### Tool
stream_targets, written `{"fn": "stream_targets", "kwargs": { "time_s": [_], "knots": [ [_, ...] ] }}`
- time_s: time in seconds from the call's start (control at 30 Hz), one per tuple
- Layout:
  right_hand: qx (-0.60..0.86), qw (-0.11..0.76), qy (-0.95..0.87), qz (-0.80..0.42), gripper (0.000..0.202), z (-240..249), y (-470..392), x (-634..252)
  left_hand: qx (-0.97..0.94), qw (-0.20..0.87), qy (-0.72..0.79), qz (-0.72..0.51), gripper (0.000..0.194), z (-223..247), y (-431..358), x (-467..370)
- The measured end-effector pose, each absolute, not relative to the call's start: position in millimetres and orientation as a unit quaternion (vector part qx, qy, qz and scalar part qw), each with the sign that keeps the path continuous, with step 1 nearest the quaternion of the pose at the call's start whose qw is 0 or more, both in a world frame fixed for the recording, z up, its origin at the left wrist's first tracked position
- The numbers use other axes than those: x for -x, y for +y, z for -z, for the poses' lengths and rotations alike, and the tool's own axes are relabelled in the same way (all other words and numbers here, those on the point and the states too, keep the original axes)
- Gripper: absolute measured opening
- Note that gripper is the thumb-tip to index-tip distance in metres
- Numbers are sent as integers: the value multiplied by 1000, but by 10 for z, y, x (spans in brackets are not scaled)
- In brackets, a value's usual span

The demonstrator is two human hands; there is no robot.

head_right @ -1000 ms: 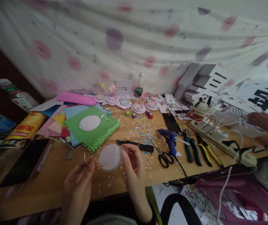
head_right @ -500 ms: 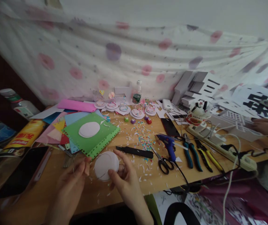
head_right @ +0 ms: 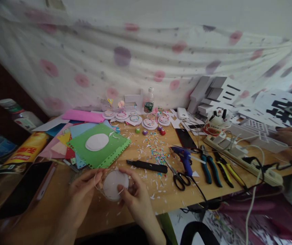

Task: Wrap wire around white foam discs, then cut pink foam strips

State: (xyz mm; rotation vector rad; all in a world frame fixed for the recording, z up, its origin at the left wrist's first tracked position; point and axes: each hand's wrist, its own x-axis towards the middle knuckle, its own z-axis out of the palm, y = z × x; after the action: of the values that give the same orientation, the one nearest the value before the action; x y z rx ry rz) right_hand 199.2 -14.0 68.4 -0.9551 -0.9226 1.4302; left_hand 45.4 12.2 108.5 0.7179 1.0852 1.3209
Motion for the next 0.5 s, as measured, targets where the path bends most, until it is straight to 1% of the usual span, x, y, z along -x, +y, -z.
{"fn": "stream_targets", "kwargs": {
  "time_s": [0.17, 0.33, 0.43, 0.5],
  "knots": [
    [412, 576, -363, -606, 45, -649, -98, -2007, -336, 538, 520, -572, 46, -844, 198, -352],
    [377, 596, -325, -630, 52, -543, -41, -1961, -392, 520, 508, -564, 54, -468, 167, -348],
    [351, 608, -324, -635, 58, -478, -27, -1918, -423, 541, 476, -550, 73, -381, 57, -453],
    [342, 600, -330, -644, 59, -452, -31, -1899, -443, 550, 480, -521, 82, -370, 10, -481]
  ]
}}
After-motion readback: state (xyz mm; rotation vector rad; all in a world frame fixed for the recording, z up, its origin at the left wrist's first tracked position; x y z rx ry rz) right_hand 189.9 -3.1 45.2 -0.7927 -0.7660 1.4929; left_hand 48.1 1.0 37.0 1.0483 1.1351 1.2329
